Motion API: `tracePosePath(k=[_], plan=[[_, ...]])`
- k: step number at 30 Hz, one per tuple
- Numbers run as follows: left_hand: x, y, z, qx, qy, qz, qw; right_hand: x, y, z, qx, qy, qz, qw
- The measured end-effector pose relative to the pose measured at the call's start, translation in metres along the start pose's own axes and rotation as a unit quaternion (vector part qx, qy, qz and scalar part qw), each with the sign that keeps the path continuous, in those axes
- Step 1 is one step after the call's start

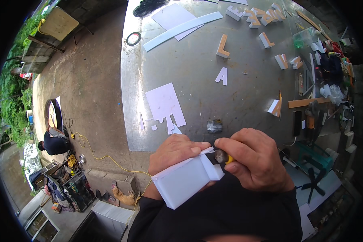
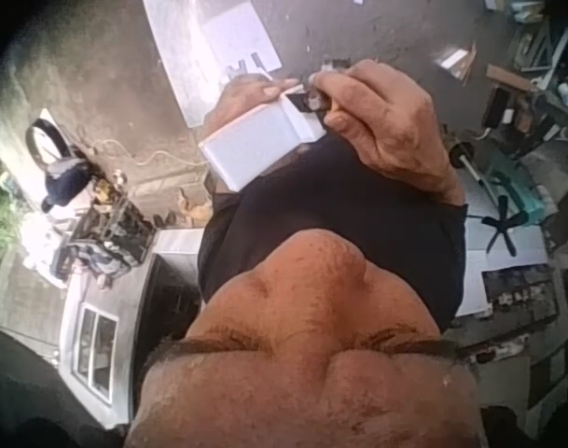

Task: Using a utility knife and sandpaper to trim and smooth the edges of white foam or acrylic letters.

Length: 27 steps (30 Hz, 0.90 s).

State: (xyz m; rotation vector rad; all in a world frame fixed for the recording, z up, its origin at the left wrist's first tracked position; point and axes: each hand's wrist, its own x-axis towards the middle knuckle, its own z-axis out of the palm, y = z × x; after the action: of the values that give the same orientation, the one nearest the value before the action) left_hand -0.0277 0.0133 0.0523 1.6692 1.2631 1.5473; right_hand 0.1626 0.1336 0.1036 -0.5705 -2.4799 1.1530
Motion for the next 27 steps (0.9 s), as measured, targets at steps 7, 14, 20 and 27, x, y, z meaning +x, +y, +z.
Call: tracePosePath(k=[7,14,20,27], plan=[[0.002,0.011,0.003,0.054,0.035,-0.041,0.997,0.001,-0.004,0.001,0.009,-0.009,0.024,1.0],[-0.004,0.0,0.005,0.131,0.076,0.058,0.987,0.004,-0.006,0.005,0.045,-0.002,0.024,0.999],[-0.007,-0.007,0.007,0.143,0.084,0.111,0.98,0.004,-0.007,0.006,0.041,0.002,0.025,0.999],[-0.007,-0.016,0.007,0.08,0.083,0.115,0.987,0.006,-0.005,0.008,0.046,-0.002,0.03,0.999]])
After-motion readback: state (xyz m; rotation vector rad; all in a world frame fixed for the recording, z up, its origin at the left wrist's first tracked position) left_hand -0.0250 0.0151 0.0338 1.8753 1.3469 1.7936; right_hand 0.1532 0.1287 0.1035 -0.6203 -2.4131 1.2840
